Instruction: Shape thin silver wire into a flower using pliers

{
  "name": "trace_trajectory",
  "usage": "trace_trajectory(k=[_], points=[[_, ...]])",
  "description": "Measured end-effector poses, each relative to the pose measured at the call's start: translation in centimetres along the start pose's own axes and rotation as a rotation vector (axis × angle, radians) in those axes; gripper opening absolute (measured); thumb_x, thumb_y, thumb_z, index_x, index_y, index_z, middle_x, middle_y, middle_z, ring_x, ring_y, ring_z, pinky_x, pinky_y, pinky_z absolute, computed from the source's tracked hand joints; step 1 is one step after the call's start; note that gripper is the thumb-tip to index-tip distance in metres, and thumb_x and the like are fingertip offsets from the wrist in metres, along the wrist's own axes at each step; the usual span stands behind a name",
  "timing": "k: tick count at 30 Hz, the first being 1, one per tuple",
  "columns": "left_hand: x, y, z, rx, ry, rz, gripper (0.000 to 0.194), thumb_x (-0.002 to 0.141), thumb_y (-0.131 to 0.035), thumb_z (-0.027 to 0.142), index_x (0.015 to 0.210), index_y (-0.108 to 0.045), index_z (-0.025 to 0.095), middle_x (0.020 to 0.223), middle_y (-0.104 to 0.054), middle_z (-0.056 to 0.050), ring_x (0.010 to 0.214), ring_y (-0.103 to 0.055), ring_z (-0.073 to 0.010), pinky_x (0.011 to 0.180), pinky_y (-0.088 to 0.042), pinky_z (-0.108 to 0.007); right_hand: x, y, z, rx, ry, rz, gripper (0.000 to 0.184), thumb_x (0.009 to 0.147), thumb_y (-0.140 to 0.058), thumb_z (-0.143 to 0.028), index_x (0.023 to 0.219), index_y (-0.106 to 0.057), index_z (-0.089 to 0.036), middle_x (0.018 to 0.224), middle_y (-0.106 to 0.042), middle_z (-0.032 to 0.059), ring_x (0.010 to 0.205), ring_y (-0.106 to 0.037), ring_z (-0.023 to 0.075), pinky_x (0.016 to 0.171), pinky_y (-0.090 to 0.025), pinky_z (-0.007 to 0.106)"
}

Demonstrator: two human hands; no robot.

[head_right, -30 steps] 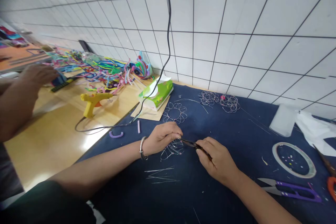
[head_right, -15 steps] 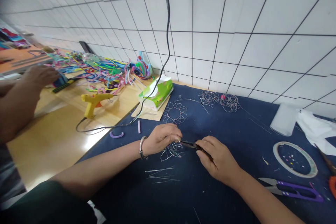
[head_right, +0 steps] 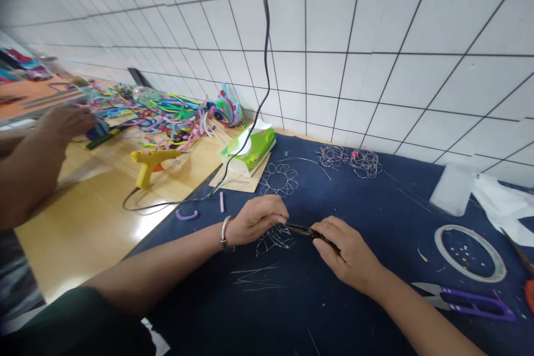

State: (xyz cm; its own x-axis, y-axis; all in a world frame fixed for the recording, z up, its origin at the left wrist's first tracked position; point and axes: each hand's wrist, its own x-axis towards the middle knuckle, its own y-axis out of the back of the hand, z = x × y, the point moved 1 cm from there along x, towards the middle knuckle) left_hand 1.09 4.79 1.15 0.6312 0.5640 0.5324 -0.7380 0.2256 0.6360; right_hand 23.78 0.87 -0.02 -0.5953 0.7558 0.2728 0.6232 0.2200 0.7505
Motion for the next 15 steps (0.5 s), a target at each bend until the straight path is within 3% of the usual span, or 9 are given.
trace_trajectory(k=[10, 15], points=[[-0.21, 0.13, -0.05, 0.012, 0.011, 0.040, 0.021, 0.090, -0.039, 0.026, 0.082, -0.054, 0.014, 0.072, -0.061, -0.003, 0.068, -0.054, -0.0104, 0.066, -0.044, -0.023, -0.57, -0.78, -0.18, -0.107, 0.054, -0.035, 0.030, 0.083, -0.045, -0.024, 0.111, -0.052, -0.020, 0.099, -0.055, 0.0083, 0.087, -0.053, 0.0170, 0.076, -0.048, 0.034], [-0.14, 0.39, -0.11, 0.036, -0.028, 0.046, 0.016, 0.089, -0.041, 0.022, 0.083, -0.054, 0.015, 0.074, -0.061, -0.003, 0.067, -0.052, -0.0104, 0.066, -0.043, -0.024, -0.42, -0.08, -0.25, -0.144, 0.065, -0.008, 0.029, 0.082, -0.045, -0.024, 0.110, -0.053, -0.020, 0.098, -0.055, 0.0081, 0.087, -0.053, 0.0175, 0.076, -0.048, 0.035]])
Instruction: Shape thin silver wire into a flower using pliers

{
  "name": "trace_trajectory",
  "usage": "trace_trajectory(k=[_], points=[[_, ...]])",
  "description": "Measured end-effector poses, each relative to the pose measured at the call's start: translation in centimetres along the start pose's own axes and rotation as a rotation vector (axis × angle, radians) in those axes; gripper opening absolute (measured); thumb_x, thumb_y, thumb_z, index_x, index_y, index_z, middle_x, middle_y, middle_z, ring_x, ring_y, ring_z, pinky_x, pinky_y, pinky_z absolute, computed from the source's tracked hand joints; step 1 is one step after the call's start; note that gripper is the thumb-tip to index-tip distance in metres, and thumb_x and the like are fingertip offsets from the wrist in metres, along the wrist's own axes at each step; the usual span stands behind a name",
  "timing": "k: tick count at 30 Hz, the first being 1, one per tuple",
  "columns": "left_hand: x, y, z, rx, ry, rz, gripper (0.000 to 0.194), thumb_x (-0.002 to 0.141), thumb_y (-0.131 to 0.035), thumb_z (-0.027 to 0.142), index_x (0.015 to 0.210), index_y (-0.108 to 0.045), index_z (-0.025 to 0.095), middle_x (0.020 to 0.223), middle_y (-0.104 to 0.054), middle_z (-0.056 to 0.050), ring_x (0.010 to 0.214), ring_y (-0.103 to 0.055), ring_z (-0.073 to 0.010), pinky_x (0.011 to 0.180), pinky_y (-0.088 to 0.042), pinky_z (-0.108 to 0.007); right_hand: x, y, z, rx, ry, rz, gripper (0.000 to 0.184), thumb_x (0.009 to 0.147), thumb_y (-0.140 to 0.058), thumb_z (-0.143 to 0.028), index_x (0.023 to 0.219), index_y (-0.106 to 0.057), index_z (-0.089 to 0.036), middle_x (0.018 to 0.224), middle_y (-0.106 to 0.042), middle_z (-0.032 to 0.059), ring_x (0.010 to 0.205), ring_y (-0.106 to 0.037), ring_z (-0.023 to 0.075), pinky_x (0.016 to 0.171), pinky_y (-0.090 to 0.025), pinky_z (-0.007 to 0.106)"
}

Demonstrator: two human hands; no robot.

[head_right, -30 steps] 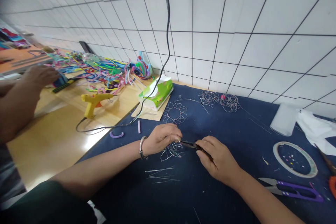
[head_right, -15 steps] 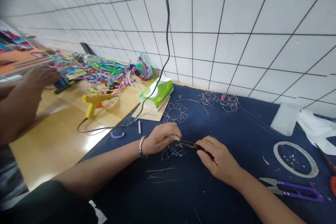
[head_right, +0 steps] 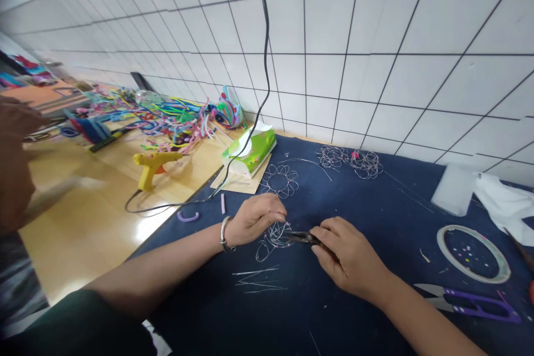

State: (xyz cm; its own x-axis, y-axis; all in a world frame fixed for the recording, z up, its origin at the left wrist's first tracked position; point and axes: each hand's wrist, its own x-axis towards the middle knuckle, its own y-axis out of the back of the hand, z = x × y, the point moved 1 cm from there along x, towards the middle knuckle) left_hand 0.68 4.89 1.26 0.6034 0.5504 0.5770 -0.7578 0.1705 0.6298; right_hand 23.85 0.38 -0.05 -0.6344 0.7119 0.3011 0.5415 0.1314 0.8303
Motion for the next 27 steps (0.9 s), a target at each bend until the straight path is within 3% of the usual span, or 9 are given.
trace_trajectory(k=[7, 19, 27], points=[[-0.2, -0.1, -0.1, 0.092, -0.029, -0.026, 0.012, 0.088, -0.045, 0.023, 0.084, -0.054, 0.015, 0.077, -0.062, -0.002, 0.068, -0.052, -0.0112, 0.067, -0.041, -0.026, 0.1, 0.8, 0.3, -0.102, -0.086, 0.155, 0.025, 0.083, -0.045, -0.024, 0.105, -0.057, -0.021, 0.094, -0.058, 0.0074, 0.086, -0.055, 0.0173, 0.076, -0.048, 0.032], [-0.3, -0.4, 0.1, 0.122, -0.019, -0.029, 0.012, 0.087, -0.045, 0.024, 0.084, -0.054, 0.017, 0.078, -0.063, -0.002, 0.069, -0.053, -0.0116, 0.068, -0.042, -0.027, 0.1, 0.5, -0.7, -0.223, -0.039, 0.084, 0.025, 0.082, -0.048, -0.021, 0.105, -0.056, -0.017, 0.092, -0.057, 0.0073, 0.084, -0.053, 0.0169, 0.076, -0.045, 0.033], [-0.3, -0.3, 0.1, 0.151, 0.030, 0.010, 0.010, 0.086, -0.047, 0.021, 0.085, -0.055, 0.016, 0.077, -0.063, -0.003, 0.070, -0.053, -0.0125, 0.068, -0.042, -0.027, -0.1, 0.7, -0.9, -0.184, -0.130, 0.146, 0.025, 0.082, -0.046, -0.023, 0.105, -0.056, -0.019, 0.092, -0.057, 0.0069, 0.085, -0.053, 0.0174, 0.078, -0.044, 0.033]])
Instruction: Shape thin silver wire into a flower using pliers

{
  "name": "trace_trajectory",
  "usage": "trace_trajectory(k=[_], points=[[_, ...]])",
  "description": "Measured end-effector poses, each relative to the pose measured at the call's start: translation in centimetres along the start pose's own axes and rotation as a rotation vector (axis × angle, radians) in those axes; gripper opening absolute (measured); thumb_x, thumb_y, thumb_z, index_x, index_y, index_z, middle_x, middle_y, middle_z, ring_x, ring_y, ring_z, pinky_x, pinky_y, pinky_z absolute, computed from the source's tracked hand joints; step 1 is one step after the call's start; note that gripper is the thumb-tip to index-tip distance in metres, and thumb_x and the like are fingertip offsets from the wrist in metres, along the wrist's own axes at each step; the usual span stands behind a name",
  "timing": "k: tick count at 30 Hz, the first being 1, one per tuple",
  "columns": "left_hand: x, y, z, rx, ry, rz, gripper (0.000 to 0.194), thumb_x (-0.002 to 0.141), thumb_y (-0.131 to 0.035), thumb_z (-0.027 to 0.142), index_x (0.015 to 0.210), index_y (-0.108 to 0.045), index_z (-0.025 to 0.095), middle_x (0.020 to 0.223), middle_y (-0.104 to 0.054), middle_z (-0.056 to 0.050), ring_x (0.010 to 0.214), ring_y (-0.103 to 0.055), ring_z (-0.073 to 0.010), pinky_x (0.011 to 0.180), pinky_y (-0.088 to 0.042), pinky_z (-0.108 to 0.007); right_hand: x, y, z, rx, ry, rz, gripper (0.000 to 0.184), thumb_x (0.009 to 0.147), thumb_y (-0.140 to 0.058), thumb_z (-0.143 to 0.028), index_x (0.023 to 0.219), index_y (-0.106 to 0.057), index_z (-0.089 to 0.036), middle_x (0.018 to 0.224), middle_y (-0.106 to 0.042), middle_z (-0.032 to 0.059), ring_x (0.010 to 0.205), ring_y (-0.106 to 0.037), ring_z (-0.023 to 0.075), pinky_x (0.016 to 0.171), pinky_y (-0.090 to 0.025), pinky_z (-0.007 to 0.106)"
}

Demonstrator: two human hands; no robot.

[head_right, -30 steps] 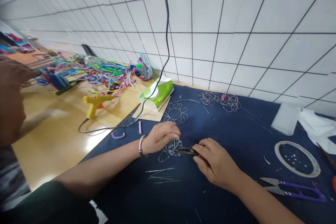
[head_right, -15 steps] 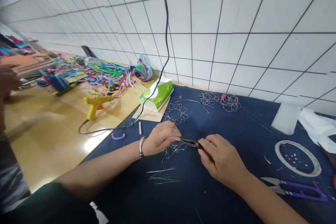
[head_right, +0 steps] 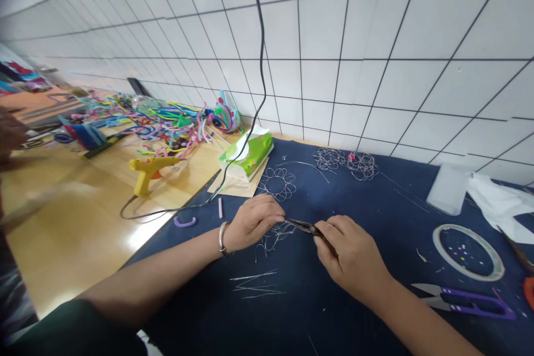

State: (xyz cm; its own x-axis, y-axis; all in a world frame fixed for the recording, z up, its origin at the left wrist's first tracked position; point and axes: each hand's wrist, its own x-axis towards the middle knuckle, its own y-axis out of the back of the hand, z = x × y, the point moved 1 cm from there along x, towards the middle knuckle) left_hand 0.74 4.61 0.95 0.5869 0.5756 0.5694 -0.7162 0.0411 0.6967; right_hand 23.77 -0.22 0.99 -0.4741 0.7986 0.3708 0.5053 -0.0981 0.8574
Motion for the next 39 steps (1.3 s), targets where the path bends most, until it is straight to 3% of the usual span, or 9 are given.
trace_trajectory(k=[3, 7, 9, 17, 27, 39], points=[[0.0, 0.0, 0.1, 0.019, 0.067, 0.058, 0.009, 0.085, -0.048, 0.019, 0.085, -0.056, 0.015, 0.077, -0.062, -0.004, 0.070, -0.053, -0.0125, 0.067, -0.042, -0.026, 0.2, 0.3, -0.5, 0.091, -0.122, 0.002, 0.022, 0.084, -0.044, -0.027, 0.102, -0.056, -0.021, 0.092, -0.057, 0.0057, 0.085, -0.053, 0.0169, 0.079, -0.043, 0.032], [0.0, -0.2, 0.5, -0.033, 0.128, 0.108, 0.008, 0.084, -0.050, 0.017, 0.085, -0.057, 0.015, 0.079, -0.061, -0.004, 0.073, -0.054, -0.0122, 0.069, -0.043, -0.026, 1.2, 0.3, -1.4, 0.271, -0.428, -0.047, 0.024, 0.082, -0.047, -0.040, 0.098, -0.053, -0.024, 0.086, -0.058, 0.0016, 0.074, -0.055, 0.0145, 0.064, -0.044, 0.027], [0.1, -0.3, 0.8, -0.083, 0.140, 0.130, 0.008, 0.084, -0.050, 0.016, 0.085, -0.057, 0.015, 0.080, -0.061, -0.004, 0.075, -0.055, -0.0120, 0.071, -0.044, -0.026, 1.9, 0.1, -1.9, 0.368, -0.516, -0.065, 0.026, 0.079, -0.050, -0.044, 0.095, -0.053, -0.024, 0.086, -0.059, 0.0003, 0.073, -0.055, 0.0141, 0.063, -0.044, 0.026], [-0.3, -0.6, 2.2, -0.197, 0.136, 0.153, 0.009, 0.082, -0.051, 0.012, 0.086, -0.059, 0.016, 0.079, -0.061, -0.004, 0.075, -0.055, -0.0120, 0.070, -0.045, -0.025, 3.8, -1.3, -4.0, 0.567, -0.519, -0.039, 0.017, 0.077, -0.051, -0.034, 0.085, -0.055, -0.020, 0.074, -0.057, -0.0024, 0.068, -0.051, 0.0111, 0.062, -0.040, 0.023], [-0.6, -0.6, 2.9, -0.354, 0.305, 0.199, 0.011, 0.085, -0.049, 0.019, 0.084, -0.059, 0.015, 0.077, -0.060, -0.003, 0.071, -0.055, -0.0108, 0.067, -0.044, -0.023, 3.6, -0.9, -4.8, 0.635, -0.518, -0.012, 0.017, 0.076, -0.051, -0.031, 0.086, -0.058, -0.019, 0.076, -0.057, -0.0014, 0.067, -0.050, 0.0110, 0.061, -0.038, 0.023], [-0.8, -0.9, 2.8, -0.416, 0.309, 0.185, 0.013, 0.084, -0.050, 0.022, 0.081, -0.060, 0.015, 0.075, -0.059, -0.003, 0.070, -0.054, -0.0113, 0.067, -0.044, -0.024, 3.2, -1.4, -4.9, 0.614, -0.504, 0.021, 0.016, 0.076, -0.049, -0.030, 0.082, -0.057, -0.018, 0.071, -0.056, -0.0014, 0.064, -0.048, 0.0108, 0.058, -0.037, 0.023]])
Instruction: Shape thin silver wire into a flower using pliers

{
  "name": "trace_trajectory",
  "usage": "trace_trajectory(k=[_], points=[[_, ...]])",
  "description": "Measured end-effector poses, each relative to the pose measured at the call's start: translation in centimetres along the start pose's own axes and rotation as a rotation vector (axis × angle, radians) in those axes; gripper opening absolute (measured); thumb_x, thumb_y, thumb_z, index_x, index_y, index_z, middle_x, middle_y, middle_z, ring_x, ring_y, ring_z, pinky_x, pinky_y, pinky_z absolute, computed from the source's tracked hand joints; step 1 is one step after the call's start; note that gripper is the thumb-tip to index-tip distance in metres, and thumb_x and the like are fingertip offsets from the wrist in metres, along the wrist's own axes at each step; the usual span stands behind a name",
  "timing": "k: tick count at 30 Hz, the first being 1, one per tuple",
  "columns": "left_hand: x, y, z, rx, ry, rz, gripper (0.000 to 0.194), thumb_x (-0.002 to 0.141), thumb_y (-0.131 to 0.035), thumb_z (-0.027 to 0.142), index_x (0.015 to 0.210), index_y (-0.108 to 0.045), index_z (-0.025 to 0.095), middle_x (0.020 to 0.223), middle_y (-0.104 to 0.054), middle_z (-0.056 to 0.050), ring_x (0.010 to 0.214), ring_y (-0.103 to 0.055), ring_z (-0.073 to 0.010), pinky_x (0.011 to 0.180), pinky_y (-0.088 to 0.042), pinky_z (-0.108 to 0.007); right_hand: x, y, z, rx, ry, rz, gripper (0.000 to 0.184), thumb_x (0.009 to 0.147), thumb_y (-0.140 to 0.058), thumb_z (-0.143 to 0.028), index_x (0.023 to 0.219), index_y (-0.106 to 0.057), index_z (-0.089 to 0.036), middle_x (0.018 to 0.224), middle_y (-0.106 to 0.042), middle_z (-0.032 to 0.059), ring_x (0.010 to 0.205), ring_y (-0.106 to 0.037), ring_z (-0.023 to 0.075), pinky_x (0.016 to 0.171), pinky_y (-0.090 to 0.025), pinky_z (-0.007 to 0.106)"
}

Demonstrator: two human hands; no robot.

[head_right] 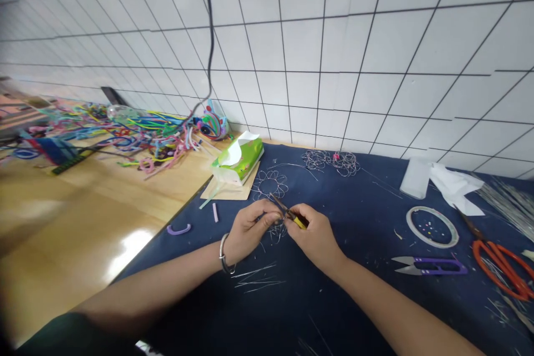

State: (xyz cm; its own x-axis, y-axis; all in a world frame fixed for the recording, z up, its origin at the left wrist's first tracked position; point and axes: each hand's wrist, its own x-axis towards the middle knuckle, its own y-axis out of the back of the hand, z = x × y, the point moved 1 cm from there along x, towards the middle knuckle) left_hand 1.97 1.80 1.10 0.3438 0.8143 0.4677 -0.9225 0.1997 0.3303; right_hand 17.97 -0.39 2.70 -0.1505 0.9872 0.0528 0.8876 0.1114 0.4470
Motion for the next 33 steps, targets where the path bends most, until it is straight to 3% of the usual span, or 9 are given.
trace_trajectory(k=[25, 33], points=[[0.03, -0.24, -0.25, -0.001, -0.044, -0.045, 0.016, 0.086, -0.048, 0.023, 0.079, -0.060, 0.014, 0.075, -0.060, -0.004, 0.072, -0.055, -0.0126, 0.070, -0.044, -0.026, -0.20, -0.05, 0.76, -0.078, 0.020, -0.010, 0.014, 0.076, -0.045, -0.027, 0.077, -0.057, -0.019, 0.064, -0.052, -0.0026, 0.059, -0.045, 0.0102, 0.054, -0.036, 0.022], [-0.26, -0.58, -0.74, -0.020, 0.020, -0.030, 0.017, 0.088, -0.042, 0.023, 0.083, -0.056, 0.014, 0.074, -0.056, -0.003, 0.068, -0.053, -0.0110, 0.066, -0.044, -0.024, -0.47, 0.19, 0.64, -0.108, -0.015, 0.033, 0.014, 0.078, -0.046, -0.030, 0.075, -0.056, -0.020, 0.062, -0.051, -0.0036, 0.058, -0.045, 0.0096, 0.055, -0.035, 0.022]])
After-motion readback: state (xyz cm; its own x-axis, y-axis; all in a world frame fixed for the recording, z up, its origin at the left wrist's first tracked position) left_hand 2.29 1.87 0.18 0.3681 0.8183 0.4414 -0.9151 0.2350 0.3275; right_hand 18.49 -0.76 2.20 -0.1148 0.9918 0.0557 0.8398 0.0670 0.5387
